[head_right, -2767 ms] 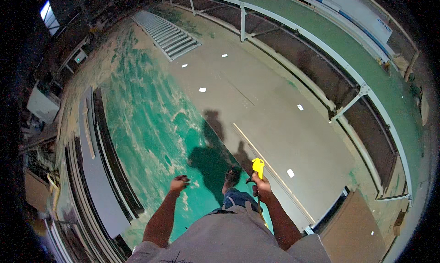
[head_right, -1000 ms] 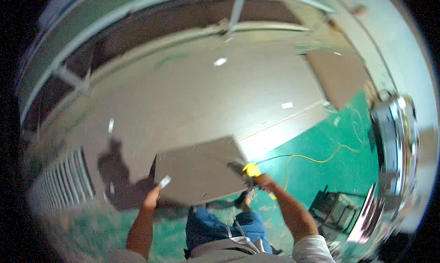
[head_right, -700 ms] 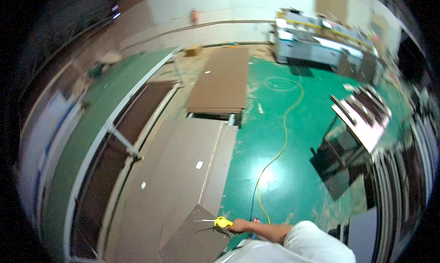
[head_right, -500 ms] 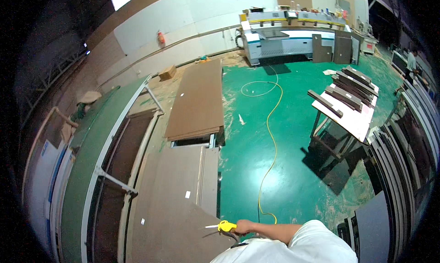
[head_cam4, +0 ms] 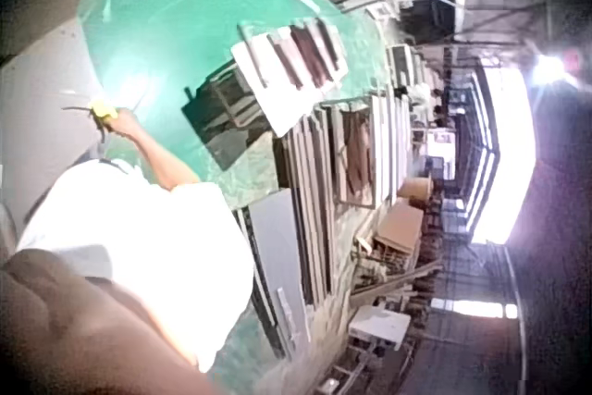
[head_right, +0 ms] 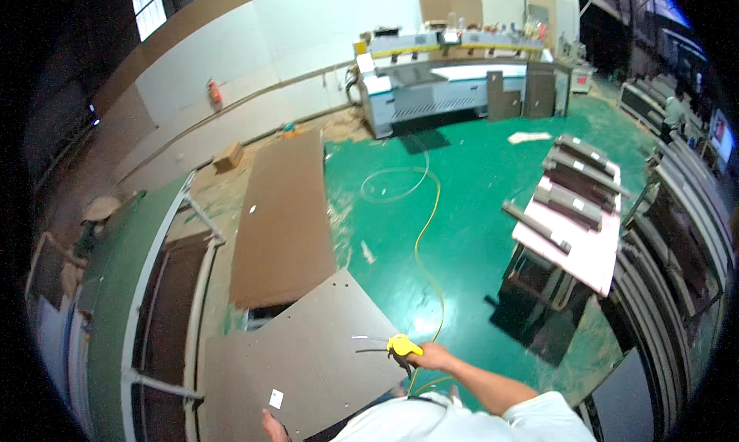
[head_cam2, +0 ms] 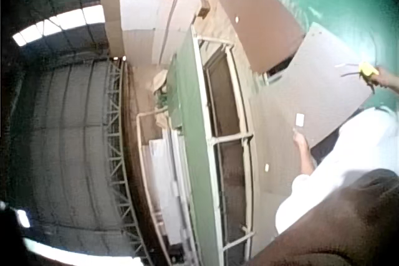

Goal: The person uses a yellow air blow gun to clean dust and debris from the edges and surfaces of large wood panels. They handle the panels by lifting, flipping, and repositioning them on a machine table and the floor to access different sides.

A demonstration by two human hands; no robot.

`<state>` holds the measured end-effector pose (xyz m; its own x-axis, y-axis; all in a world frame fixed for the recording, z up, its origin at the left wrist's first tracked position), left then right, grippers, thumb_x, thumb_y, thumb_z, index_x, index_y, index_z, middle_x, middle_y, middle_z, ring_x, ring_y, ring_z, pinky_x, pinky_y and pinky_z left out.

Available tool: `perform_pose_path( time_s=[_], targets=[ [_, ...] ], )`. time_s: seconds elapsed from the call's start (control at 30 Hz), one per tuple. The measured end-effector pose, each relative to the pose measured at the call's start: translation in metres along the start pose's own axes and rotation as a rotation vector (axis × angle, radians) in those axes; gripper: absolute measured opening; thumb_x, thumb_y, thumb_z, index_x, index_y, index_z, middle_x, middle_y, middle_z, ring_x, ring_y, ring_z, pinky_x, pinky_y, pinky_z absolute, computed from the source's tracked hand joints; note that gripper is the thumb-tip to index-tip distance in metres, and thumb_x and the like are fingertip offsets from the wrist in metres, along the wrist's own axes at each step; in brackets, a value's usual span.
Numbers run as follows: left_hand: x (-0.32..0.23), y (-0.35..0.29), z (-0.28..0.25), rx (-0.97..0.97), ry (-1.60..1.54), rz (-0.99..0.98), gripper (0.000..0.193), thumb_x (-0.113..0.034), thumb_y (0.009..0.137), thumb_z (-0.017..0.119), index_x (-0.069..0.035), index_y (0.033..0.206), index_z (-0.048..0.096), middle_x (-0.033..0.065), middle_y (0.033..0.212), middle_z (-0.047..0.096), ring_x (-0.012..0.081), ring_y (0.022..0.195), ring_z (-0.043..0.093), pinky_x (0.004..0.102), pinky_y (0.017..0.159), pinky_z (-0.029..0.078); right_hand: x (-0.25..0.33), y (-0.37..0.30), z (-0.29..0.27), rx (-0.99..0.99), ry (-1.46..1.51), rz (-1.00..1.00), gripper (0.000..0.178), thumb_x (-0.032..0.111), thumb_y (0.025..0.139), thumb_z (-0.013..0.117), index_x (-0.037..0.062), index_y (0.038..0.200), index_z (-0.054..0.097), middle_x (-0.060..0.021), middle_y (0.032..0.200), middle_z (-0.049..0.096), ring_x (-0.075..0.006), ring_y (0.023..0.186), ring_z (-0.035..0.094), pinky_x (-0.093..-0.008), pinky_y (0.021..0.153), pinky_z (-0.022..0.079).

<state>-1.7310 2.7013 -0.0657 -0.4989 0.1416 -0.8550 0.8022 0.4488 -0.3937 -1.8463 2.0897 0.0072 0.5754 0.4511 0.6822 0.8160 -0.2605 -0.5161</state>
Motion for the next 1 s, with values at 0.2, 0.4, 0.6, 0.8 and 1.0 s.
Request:
perform_pose_path(
  time_s=[0.2,0.4,0.6,0.8,1.0],
  targets=[
    [-0.179,0.06,0.283,0.212,0.022,0.164,0.063,-0.048,0.11,0.042,0.01,0.118,0.066,0.0182,0.11,0.072,0.0275,0.093,0.068,0.0416,0.084,0.054,-0.011,0.047,-0.165,-0.326,0.23,0.19,0.044,0.046,0.087,0.07,0.0055,0.104,0.075,-0.0102,0.083,0.074,-0.0229,0.072,0.07,-0.039,0.066,0.053],
    [-0.331,0.068,0.528,0.349,0.146,0.265,0.066,-0.048,0.109,0.041,0.013,0.112,0.068,0.0187,0.105,0.074,0.0294,0.093,0.067,0.0434,0.085,0.052,-0.072,0.156,-0.276,-0.589,0.607,0.323,0.029,0.028,0.085,0.069,0.0004,0.094,0.072,-0.0114,0.077,0.071,-0.0225,0.068,0.067,-0.0389,0.063,0.051],
    [-0.449,0.073,0.72,0.398,0.214,0.301,0.067,-0.048,0.109,0.042,0.013,0.113,0.068,0.0221,0.104,0.074,0.0304,0.095,0.068,0.0452,0.086,0.051,-0.084,0.277,-0.409,-0.731,0.627,0.34,0.025,0.021,0.086,0.067,-0.0022,0.094,0.069,-0.0112,0.076,0.069,-0.0221,0.067,0.064,-0.0378,0.062,0.05],
    [-0.496,0.13,0.858,0.426,0.137,0.202,0.063,-0.047,0.109,0.046,0.012,0.11,0.069,0.0167,0.101,0.073,0.0262,0.088,0.066,0.0441,0.082,0.052,-0.038,0.391,-0.545,-0.637,0.689,0.281,0.014,0.012,0.088,0.065,-0.0016,0.089,0.066,-0.004,0.069,0.062,-0.0143,0.055,0.056,-0.0321,0.048,0.042],
    [-0.623,0.122,1.038,0.487,0.091,0.146,0.059,-0.045,0.109,0.049,0.011,0.111,0.068,0.0128,0.1,0.07,0.0252,0.086,0.064,0.0436,0.081,0.051,-0.026,0.534,-0.679,-0.705,0.63,0.268,0.022,0.02,0.087,0.072,0.0002,0.098,0.071,-0.0052,0.073,0.068,-0.014,0.061,0.06,-0.0326,0.056,0.047]
  ],
)
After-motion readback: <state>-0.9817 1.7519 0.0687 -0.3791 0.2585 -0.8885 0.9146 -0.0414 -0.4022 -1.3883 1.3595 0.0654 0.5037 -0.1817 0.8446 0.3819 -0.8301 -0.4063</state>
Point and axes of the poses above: each hand's wrist, its own y-axis towards the middle knuckle, its own z-axis out of the palm, x = y × z, the point moved 6 cm from there along y, towards the middle knuckle
